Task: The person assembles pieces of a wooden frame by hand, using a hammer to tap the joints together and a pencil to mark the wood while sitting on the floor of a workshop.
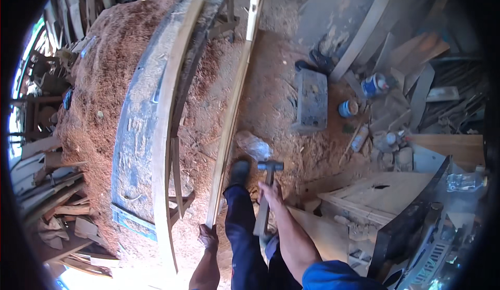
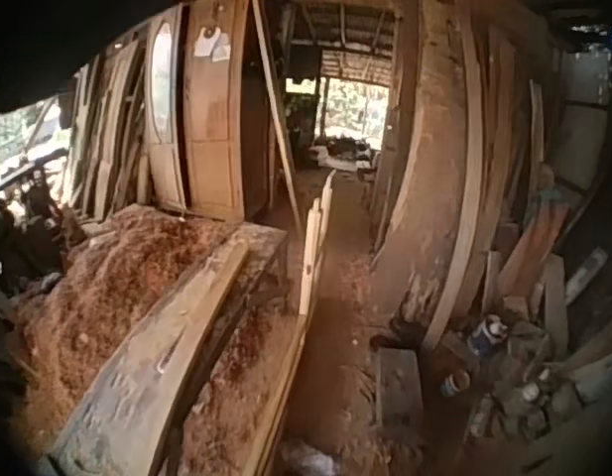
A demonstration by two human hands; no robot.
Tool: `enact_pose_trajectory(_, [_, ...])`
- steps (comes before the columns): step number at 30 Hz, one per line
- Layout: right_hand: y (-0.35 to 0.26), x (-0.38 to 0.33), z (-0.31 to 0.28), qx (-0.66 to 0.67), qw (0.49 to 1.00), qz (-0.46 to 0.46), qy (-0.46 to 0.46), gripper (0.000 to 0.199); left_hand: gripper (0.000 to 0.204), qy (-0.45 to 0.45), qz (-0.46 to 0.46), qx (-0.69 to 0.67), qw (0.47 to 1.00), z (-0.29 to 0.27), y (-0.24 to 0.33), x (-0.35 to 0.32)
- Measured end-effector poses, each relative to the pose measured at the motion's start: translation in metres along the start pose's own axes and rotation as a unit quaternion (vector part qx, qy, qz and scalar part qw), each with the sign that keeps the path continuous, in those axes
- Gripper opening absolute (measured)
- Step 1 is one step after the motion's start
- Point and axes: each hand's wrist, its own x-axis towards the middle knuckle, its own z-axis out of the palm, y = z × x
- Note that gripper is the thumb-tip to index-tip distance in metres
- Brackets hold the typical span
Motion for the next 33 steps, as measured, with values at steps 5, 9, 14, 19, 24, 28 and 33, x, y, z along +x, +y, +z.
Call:
enact_pose_trajectory(5, [-0.073, 0.029, 0.064, 0.088, 0.994, 0.045, 0.042, 0.023, 0.073, -0.085, 0.002, 0.059, 0.995, -0.042, 0.017, -0.003])
enact_pose_trajectory(9, [-0.148, 0.01, 0.072, 0.092, 0.992, 0.001, 0.09, 0.021, 0.094, -0.271, -0.083, 0.037, 0.958, -0.099, 0.069, 0.036])
enact_pose_trajectory(14, [-0.243, -0.035, 0.125, 0.155, 0.985, -0.043, 0.056, 0.021, 0.07, -0.223, 0.211, 0.084, 0.948, -0.116, 0.052, 0.121])
enact_pose_trajectory(19, [-0.224, -0.027, 0.091, 0.256, 0.954, -0.115, 0.107, 0.029, 0.041, -0.445, 0.11, -0.104, 0.883, -0.225, 0.244, 0.138])
enact_pose_trajectory(24, [-0.305, -0.077, 0.124, 0.17, 0.98, -0.033, 0.098, 0.026, 0.04, -0.352, 0.192, -0.112, 0.909, -0.329, 0.276, 0.185])
enact_pose_trajectory(28, [-0.391, -0.094, 0.135, -0.004, 0.98, -0.063, 0.19, 0.026, 0.044, -0.276, 0.207, -0.261, 0.902, -0.419, 0.339, 0.21])
enact_pose_trajectory(33, [-0.505, -0.119, 0.155, -0.293, 0.942, -0.146, 0.077, 0.039, 0.05, -0.194, 0.198, -0.314, 0.908, -0.463, 0.391, 0.286])
